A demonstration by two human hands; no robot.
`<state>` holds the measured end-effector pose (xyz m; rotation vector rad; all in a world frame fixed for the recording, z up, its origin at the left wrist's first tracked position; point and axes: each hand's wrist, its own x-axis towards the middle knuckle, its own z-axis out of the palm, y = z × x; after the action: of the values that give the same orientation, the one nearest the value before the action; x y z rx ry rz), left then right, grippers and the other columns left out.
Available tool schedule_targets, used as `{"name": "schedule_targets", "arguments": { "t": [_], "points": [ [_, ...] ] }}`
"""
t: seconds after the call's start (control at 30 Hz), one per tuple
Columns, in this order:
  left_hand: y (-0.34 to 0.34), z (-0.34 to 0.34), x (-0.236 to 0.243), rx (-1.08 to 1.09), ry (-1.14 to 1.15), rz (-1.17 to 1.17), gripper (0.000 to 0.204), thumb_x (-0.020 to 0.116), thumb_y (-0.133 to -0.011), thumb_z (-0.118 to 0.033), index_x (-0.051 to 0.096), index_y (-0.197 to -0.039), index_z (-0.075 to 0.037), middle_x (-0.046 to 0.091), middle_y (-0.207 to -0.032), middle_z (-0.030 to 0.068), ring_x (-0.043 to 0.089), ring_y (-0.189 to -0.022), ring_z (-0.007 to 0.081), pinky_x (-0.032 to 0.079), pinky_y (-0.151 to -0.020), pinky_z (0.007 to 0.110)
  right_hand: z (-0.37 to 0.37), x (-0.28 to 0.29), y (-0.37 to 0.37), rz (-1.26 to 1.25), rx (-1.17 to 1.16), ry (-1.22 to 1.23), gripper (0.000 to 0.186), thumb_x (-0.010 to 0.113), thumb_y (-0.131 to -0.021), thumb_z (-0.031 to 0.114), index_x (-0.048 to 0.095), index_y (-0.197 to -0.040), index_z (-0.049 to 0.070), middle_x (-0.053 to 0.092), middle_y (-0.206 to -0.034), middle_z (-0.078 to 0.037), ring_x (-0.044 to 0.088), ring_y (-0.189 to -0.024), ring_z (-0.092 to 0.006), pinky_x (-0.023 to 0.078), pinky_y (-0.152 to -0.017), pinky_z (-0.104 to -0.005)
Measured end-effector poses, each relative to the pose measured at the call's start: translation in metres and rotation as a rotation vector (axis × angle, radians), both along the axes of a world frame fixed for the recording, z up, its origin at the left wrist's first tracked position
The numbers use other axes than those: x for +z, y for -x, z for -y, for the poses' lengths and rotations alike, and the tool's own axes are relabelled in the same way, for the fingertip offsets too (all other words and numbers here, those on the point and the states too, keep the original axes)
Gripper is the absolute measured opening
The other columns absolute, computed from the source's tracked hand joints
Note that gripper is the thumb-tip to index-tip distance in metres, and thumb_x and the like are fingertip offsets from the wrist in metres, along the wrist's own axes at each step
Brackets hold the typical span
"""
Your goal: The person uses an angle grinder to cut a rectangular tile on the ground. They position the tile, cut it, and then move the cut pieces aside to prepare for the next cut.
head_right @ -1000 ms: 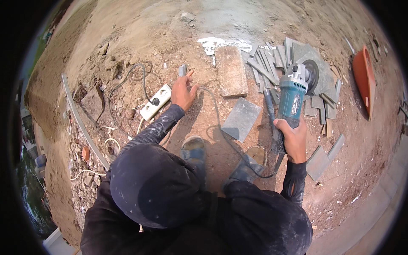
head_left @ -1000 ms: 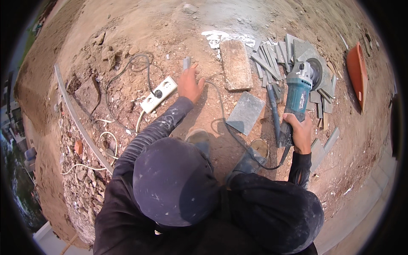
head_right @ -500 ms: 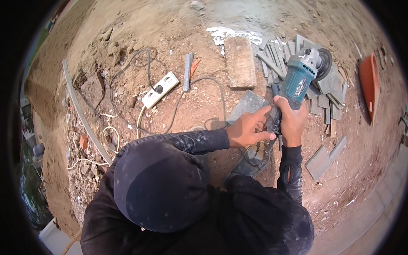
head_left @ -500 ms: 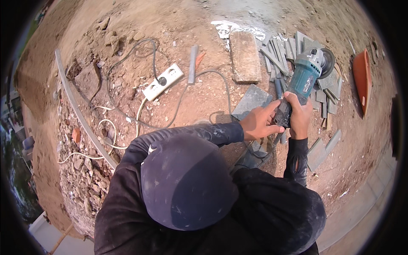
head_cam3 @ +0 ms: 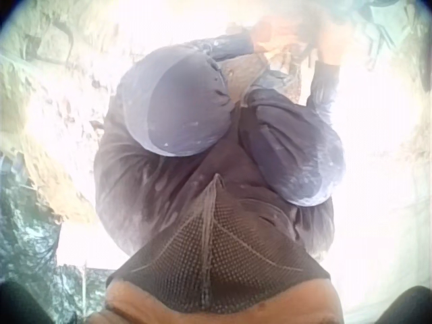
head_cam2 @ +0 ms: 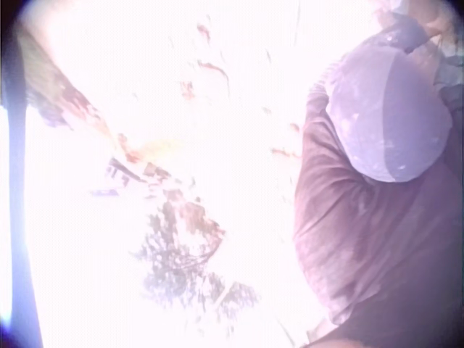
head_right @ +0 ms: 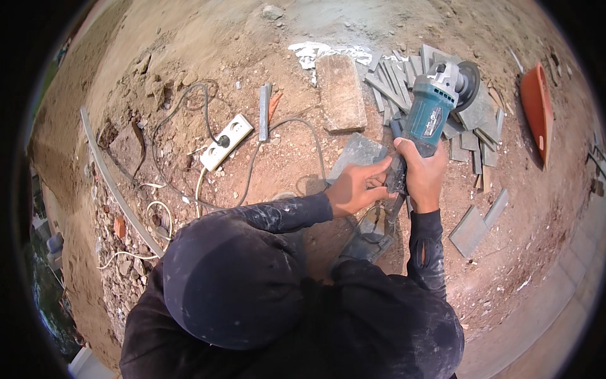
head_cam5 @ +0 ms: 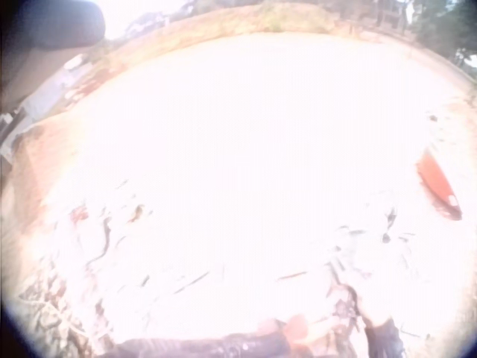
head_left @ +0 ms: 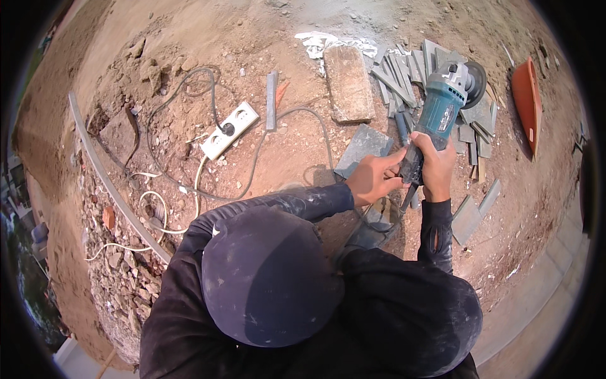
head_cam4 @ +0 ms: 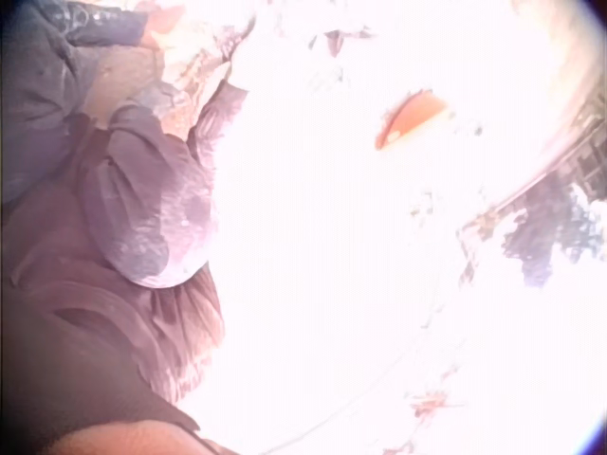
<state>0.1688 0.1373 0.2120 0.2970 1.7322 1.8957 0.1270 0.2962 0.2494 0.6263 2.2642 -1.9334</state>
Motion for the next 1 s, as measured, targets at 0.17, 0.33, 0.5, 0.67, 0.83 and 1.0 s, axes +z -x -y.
{"name": "schedule_targets", "arguments": {
  "t": [0.17, 0.33, 0.5, 0.67, 0.83, 1.0],
  "points": [
    [0.014, 0.025, -0.018, -0.095, 0.215, 0.018, 0.053, 0.075, -0.084, -0.019, 0.057, -0.13, 0.0, 0.07, -0.091, 0.0128, 0.069, -0.082, 0.0158, 0.053, -0.072, 0.029, -0.008, -0.003, -0.008, 0.032, 0.031, -0.025, 0.032, 0.074, -0.077, 0.018, 0.061, -0.099, 0.0, 0.064, -0.084, -0.003, 0.057, -0.071, -0.0108, 0.046, -0.068, -0.026],
    [0.052, 0.133, -0.075, 0.663, 0.996, -0.571, 0.027, 0.072, -0.08, -0.014, 0.067, -0.103, -0.001, 0.06, -0.097, 0.0176, 0.059, -0.092, 0.0352, 0.046, -0.081, 0.043, -0.022, -0.004, -0.022, 0.028, 0.006, -0.056, 0.028, 0.073, -0.079, 0.019, 0.06, -0.096, 0.001, 0.062, -0.081, -0.002, 0.056, -0.066, -0.0097, 0.046, -0.063, -0.0251],
    [0.06, 0.213, -0.088, 0.587, 1.378, -0.293, 0.047, 0.077, -0.075, -0.029, 0.065, -0.105, 0.004, 0.062, -0.104, 0.0235, 0.059, -0.101, 0.0403, 0.047, -0.087, 0.047, -0.025, -0.007, -0.027, 0.018, 0.008, -0.096, 0.028, 0.072, -0.079, 0.019, 0.06, -0.096, 0.001, 0.062, -0.079, -0.002, 0.057, -0.064, -0.0104, 0.046, -0.062, -0.0254],
    [0.076, 0.208, -0.084, 0.364, 1.452, -0.128, 0.037, 0.074, -0.075, -0.032, 0.07, -0.09, 0.001, 0.069, -0.085, 0.0233, 0.067, -0.081, 0.0415, 0.052, -0.074, 0.049, -0.025, -0.001, -0.028, -0.005, -0.003, -0.103, 0.028, 0.072, -0.078, 0.019, 0.06, -0.096, 0.001, 0.062, -0.08, -0.003, 0.057, -0.065, -0.0103, 0.046, -0.063, -0.0253],
    [0.078, 0.211, -0.096, 0.363, 1.5, -0.2, 0.034, 0.073, -0.076, -0.032, 0.07, -0.088, 0.0, 0.068, -0.083, 0.024, 0.068, -0.08, 0.0406, 0.053, -0.072, 0.049, -0.033, 0.0, -0.033, 0.054, 0.046, -0.133, 0.037, 0.075, -0.075, 0.017, 0.06, -0.104, -0.001, 0.065, -0.091, -0.005, 0.058, -0.079, -0.0124, 0.047, -0.075, -0.0274],
    [0.085, 0.21, -0.097, 0.418, 1.506, -0.175, 0.04, 0.072, -0.077, -0.038, 0.07, -0.087, 0.001, 0.068, -0.082, 0.0247, 0.068, -0.082, 0.042, 0.053, -0.071, 0.049, -0.036, -0.008, -0.034, 0.043, 0.044, -0.115, 0.035, 0.074, -0.075, 0.017, 0.061, -0.102, -0.001, 0.065, -0.09, -0.005, 0.058, -0.078, -0.0125, 0.047, -0.075, -0.0277]
  ]
}}
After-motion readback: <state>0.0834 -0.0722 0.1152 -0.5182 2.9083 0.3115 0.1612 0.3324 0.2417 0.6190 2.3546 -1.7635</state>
